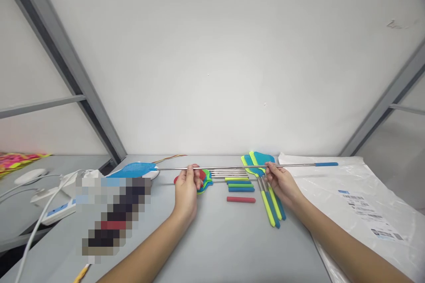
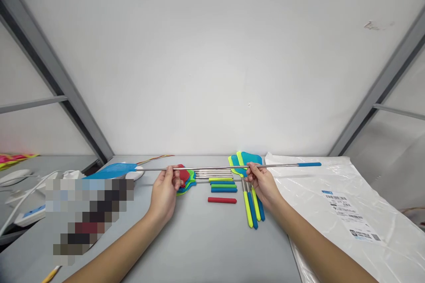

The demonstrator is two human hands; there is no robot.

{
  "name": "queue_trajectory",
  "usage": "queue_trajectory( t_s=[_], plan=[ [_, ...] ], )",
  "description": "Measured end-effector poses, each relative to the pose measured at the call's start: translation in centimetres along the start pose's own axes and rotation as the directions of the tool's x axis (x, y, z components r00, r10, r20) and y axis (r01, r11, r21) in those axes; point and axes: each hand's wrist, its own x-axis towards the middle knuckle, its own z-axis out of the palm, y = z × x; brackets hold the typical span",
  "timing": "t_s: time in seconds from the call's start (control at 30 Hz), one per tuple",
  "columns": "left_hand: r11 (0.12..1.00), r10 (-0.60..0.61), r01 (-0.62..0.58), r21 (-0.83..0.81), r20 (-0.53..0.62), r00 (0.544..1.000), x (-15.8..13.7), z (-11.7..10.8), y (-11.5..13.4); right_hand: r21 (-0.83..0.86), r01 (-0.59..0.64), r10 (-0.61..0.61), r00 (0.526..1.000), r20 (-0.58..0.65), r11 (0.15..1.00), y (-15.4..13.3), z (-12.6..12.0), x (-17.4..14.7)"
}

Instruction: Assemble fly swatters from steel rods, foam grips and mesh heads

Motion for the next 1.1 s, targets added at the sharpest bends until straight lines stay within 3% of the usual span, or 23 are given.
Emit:
queue_trajectory(
  t_s=[0.2, 0.43, 0.83, 1.1],
  plan=[
    [0.991, 0.073, -0.089, -0.096, -0.165, 0.984, 2.9, -1.4, 1.0, 0.032, 0.022, -0.019, 0.997, -0.07, 0.999, -0.5, -1.2, 1.0],
    [0.978, 0.129, -0.164, -0.13, -0.246, 0.961, 4.9, -2.4, 2.5, 0.043, 0.055, -0.05, 0.991, -0.124, 0.998, -1.4, -2.6, 1.8],
    [0.991, 0.075, -0.093, -0.1, -0.167, 0.983, 4.2, -2.4, 1.9, 0.021, 0.082, -0.076, 0.977, -0.198, 0.996, -1.1, -4.2, 2.3],
    [0.997, 0.008, -0.017, -0.074, -0.117, 0.993, 2.2, -1.1, 1.9, 0.014, 0.017, -0.015, 0.985, -0.172, 1.0, -0.6, -2.5, 1.1]
  ],
)
